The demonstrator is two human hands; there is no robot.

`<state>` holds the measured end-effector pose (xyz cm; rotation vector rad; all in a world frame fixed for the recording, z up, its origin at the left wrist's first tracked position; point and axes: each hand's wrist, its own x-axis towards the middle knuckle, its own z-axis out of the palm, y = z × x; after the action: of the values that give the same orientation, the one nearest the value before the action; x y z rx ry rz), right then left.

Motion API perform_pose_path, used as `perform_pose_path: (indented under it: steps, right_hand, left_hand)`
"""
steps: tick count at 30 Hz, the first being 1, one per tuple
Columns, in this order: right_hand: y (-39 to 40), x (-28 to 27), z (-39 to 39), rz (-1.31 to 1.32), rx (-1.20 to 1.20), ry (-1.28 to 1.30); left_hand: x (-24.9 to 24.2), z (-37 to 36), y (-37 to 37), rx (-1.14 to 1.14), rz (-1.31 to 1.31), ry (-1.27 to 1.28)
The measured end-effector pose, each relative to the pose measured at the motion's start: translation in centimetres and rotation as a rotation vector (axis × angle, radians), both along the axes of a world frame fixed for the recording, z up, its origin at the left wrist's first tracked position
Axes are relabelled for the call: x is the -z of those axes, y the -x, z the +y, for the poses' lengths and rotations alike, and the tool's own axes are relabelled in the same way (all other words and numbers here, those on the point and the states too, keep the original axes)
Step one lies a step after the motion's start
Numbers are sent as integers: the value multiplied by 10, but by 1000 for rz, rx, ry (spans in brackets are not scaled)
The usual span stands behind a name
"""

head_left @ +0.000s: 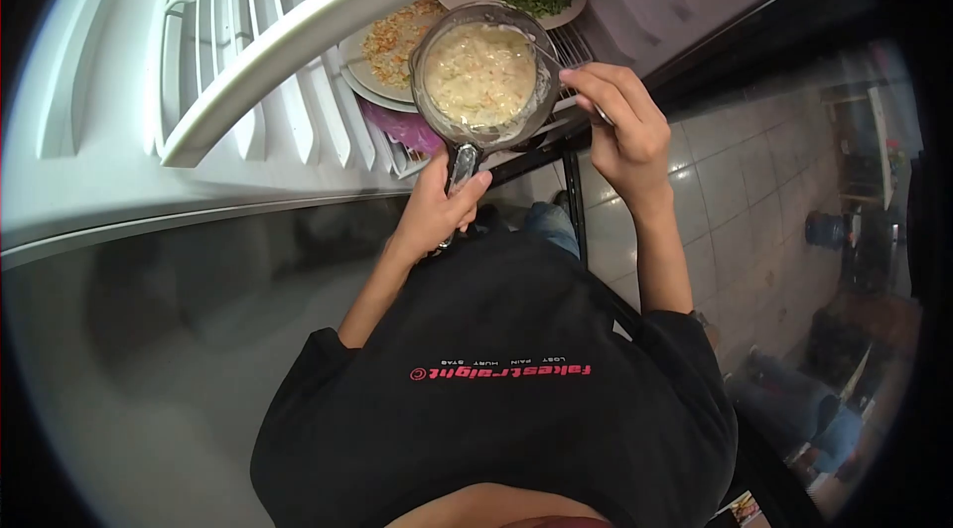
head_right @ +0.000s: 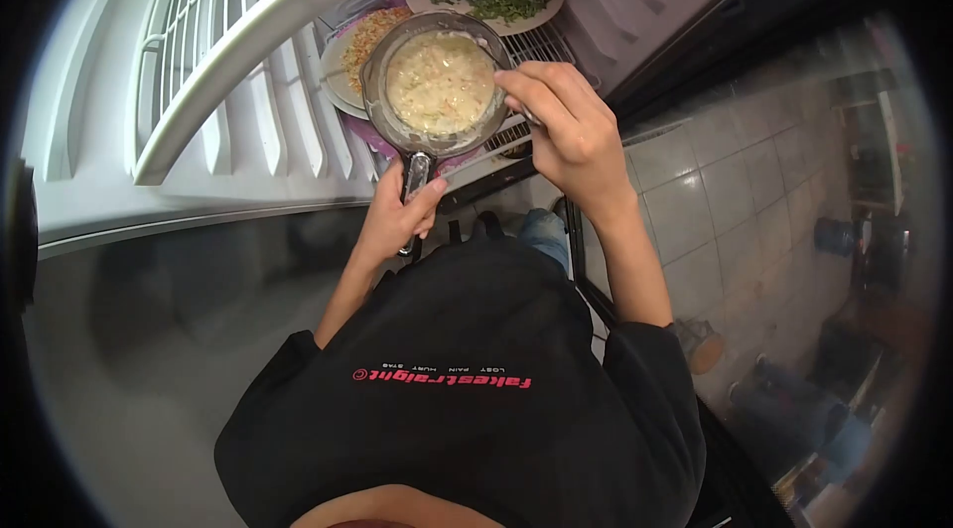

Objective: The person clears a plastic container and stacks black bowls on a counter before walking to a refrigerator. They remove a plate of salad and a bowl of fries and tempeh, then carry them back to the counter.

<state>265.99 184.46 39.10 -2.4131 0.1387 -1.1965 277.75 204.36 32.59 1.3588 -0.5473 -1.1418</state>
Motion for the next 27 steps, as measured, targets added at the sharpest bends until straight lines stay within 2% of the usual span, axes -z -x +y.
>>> perform_pose_path:
  steps: [5, 10, 17, 22, 24, 27]
  right_hand:
    - [3, 11, 6, -7, 37, -31]
    - [4, 14, 11, -12, 90, -299]
    - [4, 23, 13, -38, 107, -459]
    - [-3, 38, 8, -147, 65, -842]
    - [-8, 39, 16, -147, 63, -878]
    - [-11, 34, 26, -107, 33, -791]
  left_hand:
    - [-5, -1, -3, -27, -60, 20]
    - [-11, -2, -2, -34, -63, 30]
    - [-11, -6, -1, -14, -95, 52]
    - [-26, -21, -2, -51, -61, 99]
    - [-29, -25, -5, -44, -64, 112]
    - [-38, -30, -7, -81, -62, 120]
